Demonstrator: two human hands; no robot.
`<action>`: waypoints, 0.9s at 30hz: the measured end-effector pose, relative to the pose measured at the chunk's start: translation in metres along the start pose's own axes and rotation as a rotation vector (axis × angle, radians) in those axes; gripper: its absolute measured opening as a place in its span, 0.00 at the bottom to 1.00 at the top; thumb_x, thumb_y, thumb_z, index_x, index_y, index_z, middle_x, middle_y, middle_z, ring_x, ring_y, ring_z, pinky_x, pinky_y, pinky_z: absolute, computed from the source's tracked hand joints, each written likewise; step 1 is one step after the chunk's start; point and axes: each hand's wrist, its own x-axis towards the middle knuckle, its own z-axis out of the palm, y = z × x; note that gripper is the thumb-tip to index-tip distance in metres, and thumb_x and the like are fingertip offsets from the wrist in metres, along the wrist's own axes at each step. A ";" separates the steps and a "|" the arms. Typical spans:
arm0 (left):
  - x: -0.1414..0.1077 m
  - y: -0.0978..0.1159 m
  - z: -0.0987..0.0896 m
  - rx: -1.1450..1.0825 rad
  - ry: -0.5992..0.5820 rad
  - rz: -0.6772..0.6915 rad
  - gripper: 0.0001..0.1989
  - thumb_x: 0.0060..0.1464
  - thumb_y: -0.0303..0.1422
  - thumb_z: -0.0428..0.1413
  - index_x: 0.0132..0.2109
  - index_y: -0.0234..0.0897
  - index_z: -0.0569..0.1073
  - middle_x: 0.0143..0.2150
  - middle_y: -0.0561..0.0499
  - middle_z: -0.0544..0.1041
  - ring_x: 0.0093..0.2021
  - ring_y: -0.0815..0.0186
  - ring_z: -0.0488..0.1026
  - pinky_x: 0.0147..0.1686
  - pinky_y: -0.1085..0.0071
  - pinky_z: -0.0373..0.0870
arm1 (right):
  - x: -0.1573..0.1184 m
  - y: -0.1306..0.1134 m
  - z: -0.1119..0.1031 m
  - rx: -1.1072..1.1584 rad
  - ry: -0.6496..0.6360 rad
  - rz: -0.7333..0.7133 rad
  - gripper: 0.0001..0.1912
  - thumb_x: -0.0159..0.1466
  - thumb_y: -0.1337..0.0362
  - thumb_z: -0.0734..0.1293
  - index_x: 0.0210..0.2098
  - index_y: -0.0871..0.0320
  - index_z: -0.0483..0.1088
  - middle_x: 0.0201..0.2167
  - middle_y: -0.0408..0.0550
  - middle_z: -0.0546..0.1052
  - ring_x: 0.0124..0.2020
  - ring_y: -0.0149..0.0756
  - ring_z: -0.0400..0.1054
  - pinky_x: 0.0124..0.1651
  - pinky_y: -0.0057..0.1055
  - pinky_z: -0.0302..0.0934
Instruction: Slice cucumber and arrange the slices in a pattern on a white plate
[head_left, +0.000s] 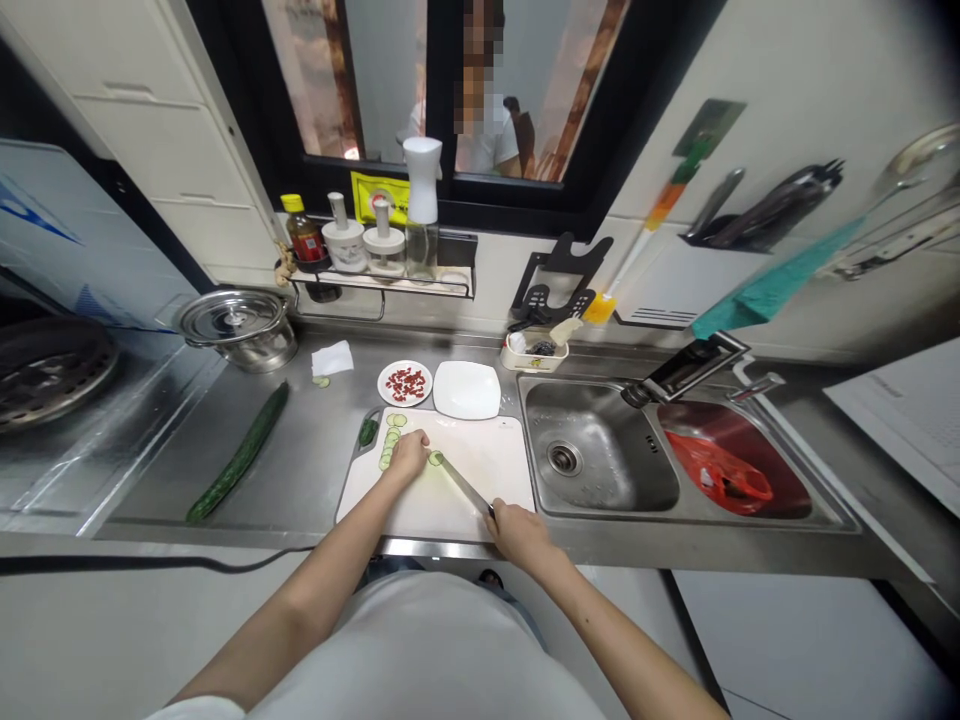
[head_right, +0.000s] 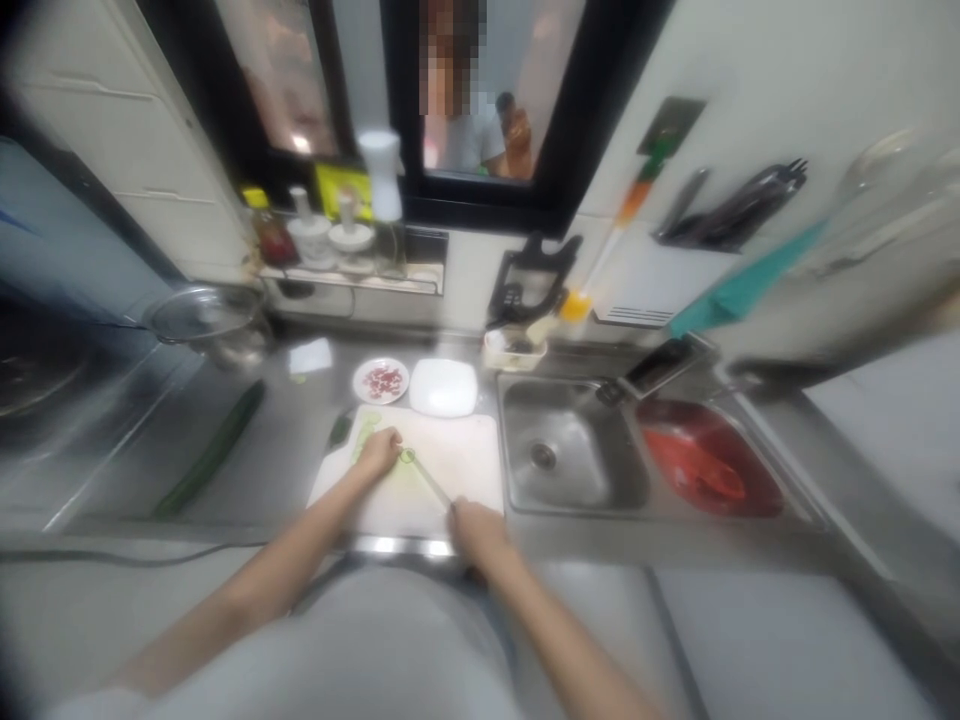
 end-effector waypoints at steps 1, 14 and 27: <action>0.001 0.000 0.001 0.001 0.001 -0.003 0.07 0.49 0.29 0.58 0.39 0.37 0.72 0.40 0.46 0.77 0.43 0.63 0.72 0.42 0.72 0.62 | 0.000 0.000 0.001 0.003 0.000 0.000 0.17 0.68 0.58 0.52 0.45 0.60 0.68 0.40 0.59 0.77 0.42 0.44 0.73 0.41 0.35 0.61; 0.005 -0.002 0.003 -0.013 -0.003 -0.010 0.07 0.49 0.29 0.58 0.38 0.37 0.73 0.39 0.47 0.78 0.42 0.63 0.73 0.42 0.73 0.63 | 0.003 -0.005 -0.006 -0.040 0.015 -0.006 0.17 0.68 0.59 0.53 0.44 0.60 0.68 0.40 0.59 0.77 0.41 0.44 0.73 0.40 0.36 0.61; 0.000 0.002 -0.003 -0.012 -0.009 -0.016 0.07 0.49 0.29 0.57 0.39 0.38 0.73 0.39 0.47 0.77 0.43 0.63 0.73 0.41 0.73 0.63 | 0.005 -0.001 -0.019 -0.060 -0.019 -0.030 0.18 0.68 0.60 0.53 0.46 0.62 0.68 0.41 0.60 0.77 0.44 0.46 0.72 0.41 0.37 0.62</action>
